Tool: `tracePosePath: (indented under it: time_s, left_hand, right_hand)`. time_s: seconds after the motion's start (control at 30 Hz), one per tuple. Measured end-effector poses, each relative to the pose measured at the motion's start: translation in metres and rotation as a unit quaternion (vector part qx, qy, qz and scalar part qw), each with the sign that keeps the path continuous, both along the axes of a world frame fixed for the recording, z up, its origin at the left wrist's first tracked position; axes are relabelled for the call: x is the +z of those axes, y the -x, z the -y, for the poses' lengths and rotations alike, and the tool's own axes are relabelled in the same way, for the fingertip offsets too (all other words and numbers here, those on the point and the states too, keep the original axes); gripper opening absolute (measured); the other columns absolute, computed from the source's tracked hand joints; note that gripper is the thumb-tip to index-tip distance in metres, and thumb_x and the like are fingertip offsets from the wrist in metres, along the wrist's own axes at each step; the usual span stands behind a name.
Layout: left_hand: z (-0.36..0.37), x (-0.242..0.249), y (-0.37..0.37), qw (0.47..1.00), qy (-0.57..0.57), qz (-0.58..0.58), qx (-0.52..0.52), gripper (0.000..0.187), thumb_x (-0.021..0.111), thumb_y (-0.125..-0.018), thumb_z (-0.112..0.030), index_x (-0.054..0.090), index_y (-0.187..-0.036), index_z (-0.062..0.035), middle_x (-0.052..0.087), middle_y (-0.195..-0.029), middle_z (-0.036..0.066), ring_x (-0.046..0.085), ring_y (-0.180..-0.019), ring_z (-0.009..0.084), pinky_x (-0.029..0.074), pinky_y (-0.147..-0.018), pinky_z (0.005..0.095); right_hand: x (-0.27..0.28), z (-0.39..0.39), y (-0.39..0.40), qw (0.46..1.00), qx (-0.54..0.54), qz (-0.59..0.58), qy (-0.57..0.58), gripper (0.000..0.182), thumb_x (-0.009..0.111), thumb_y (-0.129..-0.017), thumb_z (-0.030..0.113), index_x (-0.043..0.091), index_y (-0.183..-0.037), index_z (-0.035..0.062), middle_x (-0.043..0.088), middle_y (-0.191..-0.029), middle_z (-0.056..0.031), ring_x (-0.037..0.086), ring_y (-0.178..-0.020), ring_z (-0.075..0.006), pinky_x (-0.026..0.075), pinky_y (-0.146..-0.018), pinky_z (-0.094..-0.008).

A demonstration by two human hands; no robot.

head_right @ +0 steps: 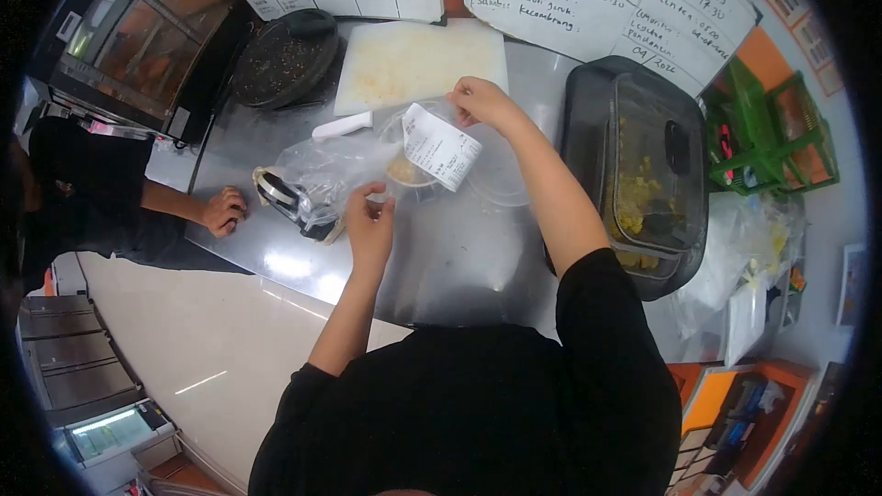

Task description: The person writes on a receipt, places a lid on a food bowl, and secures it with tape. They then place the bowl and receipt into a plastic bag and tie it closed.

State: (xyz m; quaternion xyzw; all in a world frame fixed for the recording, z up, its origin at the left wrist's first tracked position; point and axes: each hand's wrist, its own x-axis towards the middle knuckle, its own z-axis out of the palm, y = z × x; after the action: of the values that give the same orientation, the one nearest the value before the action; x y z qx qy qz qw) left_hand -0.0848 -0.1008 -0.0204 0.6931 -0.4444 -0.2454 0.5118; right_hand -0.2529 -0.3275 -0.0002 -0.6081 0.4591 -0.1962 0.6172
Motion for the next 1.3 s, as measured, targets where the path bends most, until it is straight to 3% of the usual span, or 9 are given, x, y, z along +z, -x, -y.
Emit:
tracePosePath:
  time_s: [0.17,0.43,0.5,0.57,0.63,0.77,0.9,1.1,1.3]
  left_hand:
    - [0.001,-0.039,0.011,0.989,0.013,-0.135,0.051,0.022,0.064,-0.078,-0.002,0.052,-0.096,-0.0005,0.049,-0.093,0.007,0.05,-0.069,0.0113,0.041,-0.065,0.0256]
    - [0.016,-0.058,0.008,0.996,-0.006,-0.039,0.081,0.023,0.066,-0.077,-0.003,0.05,-0.093,-0.0004,0.048,-0.085,0.006,0.046,-0.069,0.0135,0.041,-0.066,0.0261]
    - [0.023,-0.059,0.008,0.995,-0.01,-0.034,0.09,0.024,0.067,-0.076,-0.004,0.05,-0.092,-0.0002,0.048,-0.082,0.005,0.045,-0.069,0.0132,0.041,-0.065,0.0261]
    - [0.025,-0.059,0.009,0.995,-0.003,-0.031,0.094,0.024,0.068,-0.076,-0.005,0.05,-0.091,0.0,0.049,-0.08,0.005,0.045,-0.069,0.0126,0.04,-0.064,0.0259]
    - [0.026,-0.063,0.004,0.996,-0.004,-0.019,0.082,0.022,0.068,-0.076,-0.005,0.052,-0.089,-0.0004,0.05,-0.083,0.006,0.045,-0.069,0.0127,0.04,-0.063,0.0258]
    - [0.015,-0.048,-0.018,0.997,-0.073,0.027,-0.024,0.017,0.068,-0.077,-0.005,0.059,-0.091,-0.0007,0.054,-0.089,0.009,0.05,-0.071,0.0164,0.042,-0.063,0.0271]
    - [-0.007,-0.039,-0.038,0.95,0.015,0.279,-0.141,0.031,0.064,-0.075,-0.004,0.061,-0.106,-0.0026,0.054,-0.099,0.012,0.053,-0.085,0.0276,0.045,-0.076,0.036]
    - [-0.069,-0.037,-0.053,0.96,-0.082,0.209,-0.169,0.045,0.064,-0.075,-0.011,0.055,-0.118,-0.0074,0.047,-0.114,0.014,0.047,-0.099,0.0302,0.038,-0.086,0.0411]
    - [-0.031,-0.011,-0.028,0.96,-0.136,0.225,-0.094,0.081,0.063,-0.079,-0.04,0.024,-0.14,-0.004,0.026,-0.138,0.022,0.019,-0.128,0.0386,0.013,-0.102,0.0547]
  right_hand:
    - [-0.032,0.018,0.004,0.999,0.021,-0.025,-0.019,0.018,0.062,-0.084,0.017,0.052,-0.081,0.0033,0.054,-0.069,-0.0029,0.054,-0.06,-0.0114,0.046,-0.054,-0.0246]
    - [-0.076,0.012,-0.015,0.981,0.073,-0.104,0.145,0.013,0.064,-0.078,0.009,0.056,-0.087,0.0041,0.057,-0.069,-0.0082,0.056,-0.06,-0.0174,0.045,-0.051,-0.0283]
    - [-0.08,0.011,-0.017,0.94,0.084,-0.16,0.29,0.02,0.064,-0.077,0.011,0.054,-0.093,0.004,0.059,-0.079,-0.0136,0.058,-0.064,-0.0245,0.047,-0.056,-0.0347]
    - [-0.053,-0.005,-0.013,0.922,0.046,-0.224,0.311,0.023,0.055,-0.082,0.014,0.052,-0.104,0.0054,0.056,-0.105,-0.0178,0.057,-0.091,-0.0359,0.045,-0.077,-0.0413]
    - [-0.025,-0.026,-0.002,0.89,-0.037,-0.214,0.402,0.029,0.055,-0.083,0.012,0.047,-0.111,0.0058,0.05,-0.112,-0.0171,0.056,-0.094,-0.034,0.045,-0.081,-0.0408]
    - [0.02,-0.115,0.028,0.905,-0.062,-0.079,0.413,0.021,0.055,-0.082,0.006,0.053,-0.103,0.0035,0.055,-0.096,-0.0146,0.056,-0.086,-0.0317,0.045,-0.077,-0.0368]
    - [-0.015,-0.214,0.055,0.931,0.179,-0.069,0.312,0.027,0.064,-0.074,0.006,0.057,-0.1,0.0091,0.055,-0.089,-0.005,0.053,-0.087,-0.0236,0.042,-0.073,-0.0328]
    - [-0.031,-0.271,0.045,0.852,0.363,-0.193,0.323,0.021,0.065,-0.076,0.016,0.057,-0.096,0.0131,0.052,-0.099,-0.0016,0.048,-0.096,-0.0189,0.036,-0.081,-0.0341]
    - [-0.044,-0.251,0.077,0.85,0.209,-0.284,0.391,0.019,0.062,-0.077,0.016,0.058,-0.095,0.0129,0.053,-0.09,-0.0024,0.05,-0.091,-0.0207,0.038,-0.076,-0.034]
